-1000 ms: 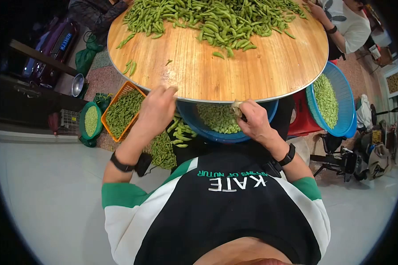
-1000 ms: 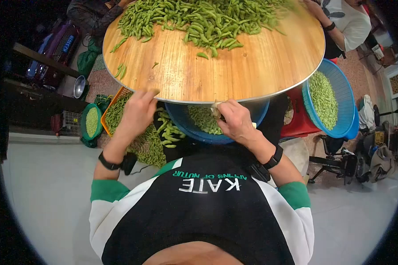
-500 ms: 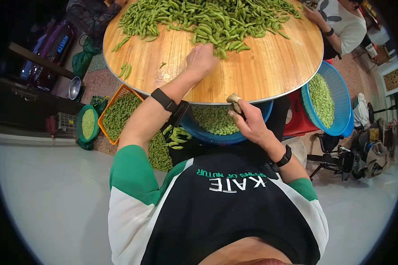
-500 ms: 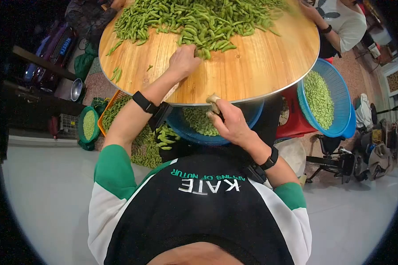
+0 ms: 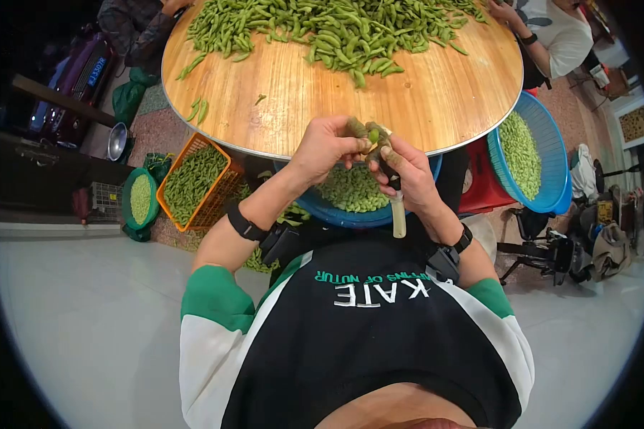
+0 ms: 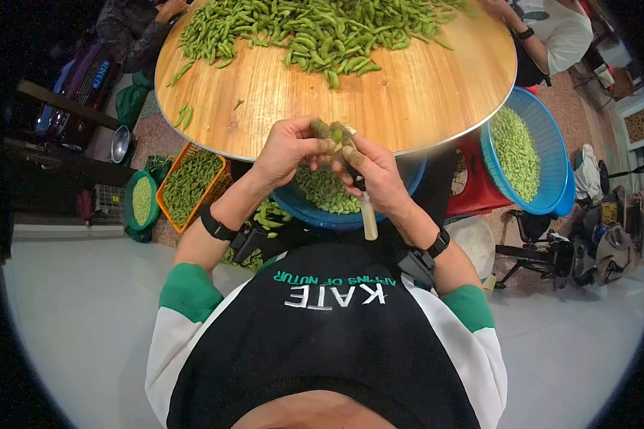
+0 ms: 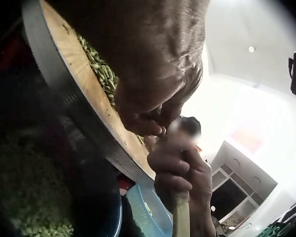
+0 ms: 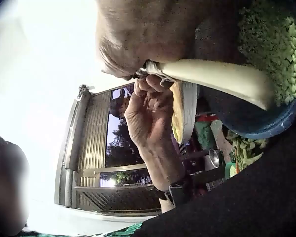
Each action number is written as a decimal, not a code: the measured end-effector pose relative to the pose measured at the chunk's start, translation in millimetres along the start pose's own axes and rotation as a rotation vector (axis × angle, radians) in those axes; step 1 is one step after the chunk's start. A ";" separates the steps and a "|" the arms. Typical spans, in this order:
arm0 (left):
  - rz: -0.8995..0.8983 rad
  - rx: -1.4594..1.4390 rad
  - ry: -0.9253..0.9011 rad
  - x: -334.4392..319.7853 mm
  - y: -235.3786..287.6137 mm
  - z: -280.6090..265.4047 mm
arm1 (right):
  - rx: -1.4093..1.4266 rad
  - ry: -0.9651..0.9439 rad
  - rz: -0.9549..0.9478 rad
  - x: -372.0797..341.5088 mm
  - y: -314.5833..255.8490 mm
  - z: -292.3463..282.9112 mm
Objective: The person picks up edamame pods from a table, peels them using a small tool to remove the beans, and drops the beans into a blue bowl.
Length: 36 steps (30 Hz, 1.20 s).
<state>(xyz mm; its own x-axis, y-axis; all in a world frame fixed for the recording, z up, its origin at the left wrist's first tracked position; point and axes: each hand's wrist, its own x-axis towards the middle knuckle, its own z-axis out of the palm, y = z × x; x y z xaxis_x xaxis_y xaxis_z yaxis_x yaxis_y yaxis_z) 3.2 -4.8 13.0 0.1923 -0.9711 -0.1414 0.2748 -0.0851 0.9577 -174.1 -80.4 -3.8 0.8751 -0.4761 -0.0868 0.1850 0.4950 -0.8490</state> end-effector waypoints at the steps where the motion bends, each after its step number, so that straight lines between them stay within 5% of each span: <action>1: -0.013 -0.009 -0.014 -0.8 -2.2 -1.5 | 0.012 -0.008 -0.014 -0.3 0.3 0.9; 14: 0.115 0.067 0.036 -11.7 -12.0 -0.3 | -0.141 -0.006 -0.046 -0.9 4.8 3.8; 20: -0.077 -0.165 -0.053 -10.7 -7.5 -3.6 | 0.056 -0.058 0.020 -5.3 1.5 -0.7; 22: -0.287 -0.493 -0.092 -9.4 -14.0 -3.7 | -0.680 0.018 -0.190 -9.0 6.0 -1.6; 23: -0.288 -0.494 -0.092 -9.9 -16.5 -1.7 | -0.680 0.019 -0.189 -7.1 13.4 -5.0; 25: -0.197 -0.194 0.014 -10.9 -21.1 6.8 | -0.847 0.070 -0.517 0.6 21.9 -2.5; 26: -0.117 -0.014 0.046 -9.7 -24.2 10.9 | -0.599 0.137 -0.204 -8.5 19.2 -2.7; 30: -0.117 0.083 0.048 -11.1 -18.9 15.8 | -0.551 0.193 -0.232 -8.6 22.3 -2.0; 36: 0.344 1.204 0.099 -42.6 0.9 6.8 | -0.564 0.241 -0.169 -8.6 13.3 -6.7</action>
<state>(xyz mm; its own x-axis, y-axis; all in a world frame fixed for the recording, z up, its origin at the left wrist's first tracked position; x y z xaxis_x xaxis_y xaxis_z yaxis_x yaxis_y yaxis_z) -11.1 35.0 21.6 0.1676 -0.9668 0.1927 -0.8265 -0.0313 0.5621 -182.1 -74.5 -17.9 0.7170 -0.6969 0.0130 -0.0102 -0.0291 -0.9995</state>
